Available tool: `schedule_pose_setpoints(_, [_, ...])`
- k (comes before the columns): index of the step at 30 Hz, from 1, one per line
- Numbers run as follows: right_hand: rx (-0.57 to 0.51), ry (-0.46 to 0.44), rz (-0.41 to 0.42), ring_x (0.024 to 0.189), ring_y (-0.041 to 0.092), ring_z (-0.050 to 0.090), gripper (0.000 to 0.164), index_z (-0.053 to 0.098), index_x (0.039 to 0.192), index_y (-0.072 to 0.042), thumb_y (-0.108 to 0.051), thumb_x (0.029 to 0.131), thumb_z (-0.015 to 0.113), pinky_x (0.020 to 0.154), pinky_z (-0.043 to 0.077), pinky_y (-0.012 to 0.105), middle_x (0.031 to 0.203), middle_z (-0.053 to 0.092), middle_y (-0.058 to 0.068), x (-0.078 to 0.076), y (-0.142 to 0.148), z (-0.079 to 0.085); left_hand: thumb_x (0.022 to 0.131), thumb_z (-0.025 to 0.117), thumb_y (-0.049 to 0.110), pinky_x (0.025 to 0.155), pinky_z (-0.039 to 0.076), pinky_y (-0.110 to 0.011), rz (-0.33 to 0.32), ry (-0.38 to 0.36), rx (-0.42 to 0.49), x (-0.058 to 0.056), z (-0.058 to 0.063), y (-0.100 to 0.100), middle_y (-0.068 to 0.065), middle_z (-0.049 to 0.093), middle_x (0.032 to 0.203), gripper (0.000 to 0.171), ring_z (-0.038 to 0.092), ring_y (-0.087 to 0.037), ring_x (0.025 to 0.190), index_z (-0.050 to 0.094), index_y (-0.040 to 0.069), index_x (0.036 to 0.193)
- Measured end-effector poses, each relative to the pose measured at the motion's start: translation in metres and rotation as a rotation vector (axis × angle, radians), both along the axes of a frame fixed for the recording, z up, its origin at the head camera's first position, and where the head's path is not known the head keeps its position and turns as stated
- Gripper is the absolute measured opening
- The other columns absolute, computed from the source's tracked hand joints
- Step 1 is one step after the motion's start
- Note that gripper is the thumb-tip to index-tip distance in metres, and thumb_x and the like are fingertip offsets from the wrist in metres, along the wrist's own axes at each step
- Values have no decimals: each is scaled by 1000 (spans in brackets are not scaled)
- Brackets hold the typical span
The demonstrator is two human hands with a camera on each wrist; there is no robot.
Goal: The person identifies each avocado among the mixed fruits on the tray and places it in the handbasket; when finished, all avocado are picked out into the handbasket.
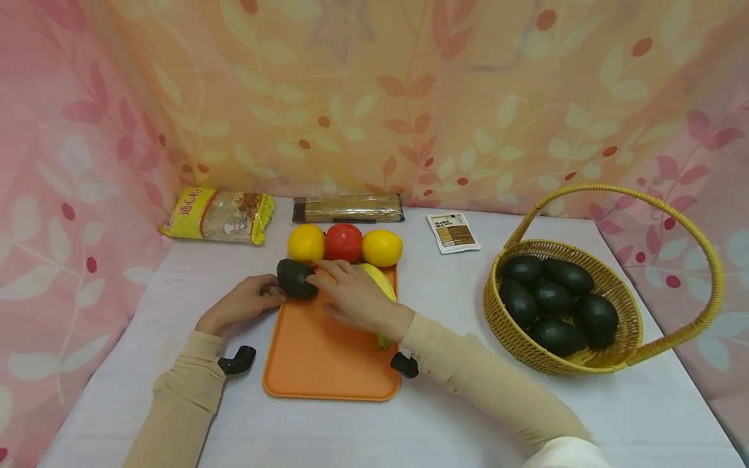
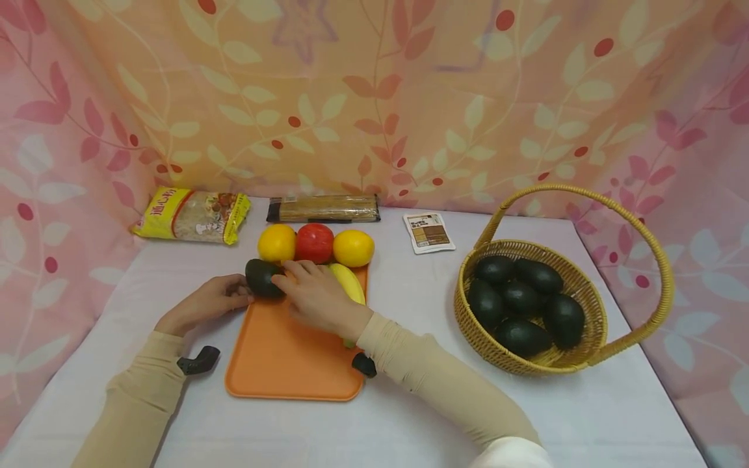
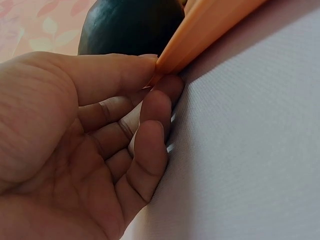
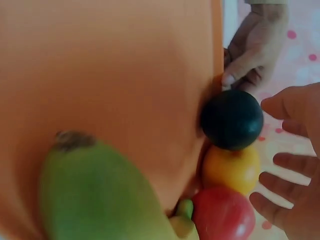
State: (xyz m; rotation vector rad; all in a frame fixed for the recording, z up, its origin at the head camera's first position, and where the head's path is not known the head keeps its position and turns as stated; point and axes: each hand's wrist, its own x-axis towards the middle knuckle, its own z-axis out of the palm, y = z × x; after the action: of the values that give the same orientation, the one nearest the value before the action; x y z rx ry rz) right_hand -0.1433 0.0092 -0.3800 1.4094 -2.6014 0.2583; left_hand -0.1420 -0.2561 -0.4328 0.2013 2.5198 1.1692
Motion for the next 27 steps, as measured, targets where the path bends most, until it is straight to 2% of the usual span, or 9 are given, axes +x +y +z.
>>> schedule_pose_setpoints(3, [55, -1, 31, 133, 29, 46, 52, 50, 140, -18, -26, 91, 67, 107, 44, 42, 149, 45, 12, -2, -13, -2, 93, 62, 18, 79, 47, -30, 0, 3, -3, 0, 0, -2, -8, 67, 95, 31, 58, -16, 85, 61, -1, 117])
schedule_pose_setpoints(11, [147, 31, 41, 139, 28, 40, 58, 43, 146, -25, -32, 93, 64, 108, 42, 42, 156, 36, 9, -7, -38, -1, 93, 62, 20, 76, 45, -30, 7, 3, -2, 1, -2, -3, -6, 63, 91, 28, 55, -17, 83, 60, 1, 114])
schedule_pose_setpoints(18, [191, 29, 21, 141, 27, 36, 57, 41, 148, -27, -37, 95, 61, 109, 41, 41, 158, 32, 7, -12, -46, -5, 94, 62, 23, 83, 46, -32, -14, 18, -14, 1, -1, -2, -9, 68, 102, 40, 58, -17, 91, 57, 1, 128])
schedule_pose_setpoints(27, [211, 38, 39, 139, 24, 39, 51, 46, 146, -27, -36, 97, 58, 105, 45, 37, 155, 40, 3, -13, -45, -8, 95, 61, 19, 76, 45, -31, -7, 10, -12, 0, -1, 0, -7, 64, 92, 25, 55, -17, 83, 60, 2, 112])
